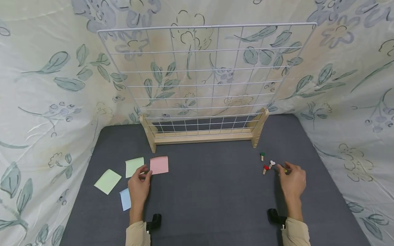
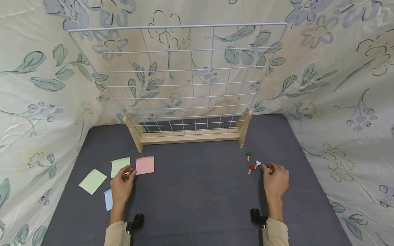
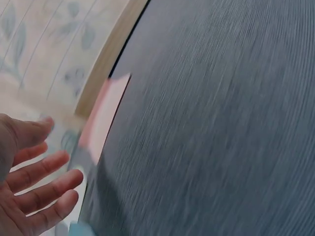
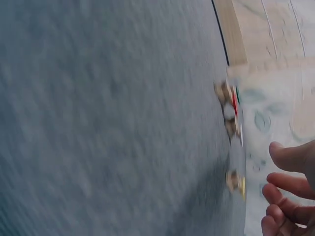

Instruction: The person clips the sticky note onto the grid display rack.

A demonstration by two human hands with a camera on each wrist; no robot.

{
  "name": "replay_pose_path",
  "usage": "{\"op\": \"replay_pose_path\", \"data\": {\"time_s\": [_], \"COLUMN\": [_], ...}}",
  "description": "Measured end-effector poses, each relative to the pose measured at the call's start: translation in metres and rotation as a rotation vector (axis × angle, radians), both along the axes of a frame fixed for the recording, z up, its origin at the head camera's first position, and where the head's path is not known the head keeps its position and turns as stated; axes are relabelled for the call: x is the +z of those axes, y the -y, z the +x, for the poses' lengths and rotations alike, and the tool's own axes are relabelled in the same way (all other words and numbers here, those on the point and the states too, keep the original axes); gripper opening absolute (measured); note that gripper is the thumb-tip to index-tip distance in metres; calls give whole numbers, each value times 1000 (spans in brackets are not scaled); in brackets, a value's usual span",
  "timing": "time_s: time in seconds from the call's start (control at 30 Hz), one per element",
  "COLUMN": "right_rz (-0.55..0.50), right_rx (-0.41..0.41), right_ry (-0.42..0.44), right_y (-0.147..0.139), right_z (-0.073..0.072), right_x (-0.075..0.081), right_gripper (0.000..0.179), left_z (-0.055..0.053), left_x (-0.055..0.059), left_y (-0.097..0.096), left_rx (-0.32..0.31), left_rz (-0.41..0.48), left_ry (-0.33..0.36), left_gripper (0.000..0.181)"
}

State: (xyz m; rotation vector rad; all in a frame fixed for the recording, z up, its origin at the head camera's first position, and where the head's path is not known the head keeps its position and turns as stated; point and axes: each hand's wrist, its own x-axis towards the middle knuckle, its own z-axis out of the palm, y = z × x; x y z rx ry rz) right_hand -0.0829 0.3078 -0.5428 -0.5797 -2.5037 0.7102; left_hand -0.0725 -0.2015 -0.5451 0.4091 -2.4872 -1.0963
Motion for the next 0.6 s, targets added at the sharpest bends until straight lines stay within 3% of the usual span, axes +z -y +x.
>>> {"op": "replay_pose_path", "data": {"time_s": [0.23,0.43,0.6], "right_rz": [-84,-113,-107], "right_rx": [-49,-48,-36], "right_ry": [46,128,124], "right_y": [-16,-19,-20], "right_z": [5,6,7], "right_x": [-5,-11,-13], "right_gripper": [35,38,39], "left_z": [17,34,46], "left_x": [4,6,4], "left_y": [31,54,67], "left_rx": [149,285,354], "left_rz": [41,71,50], "left_ry": [-59,-18,2], "left_gripper": [25,23,23]}}
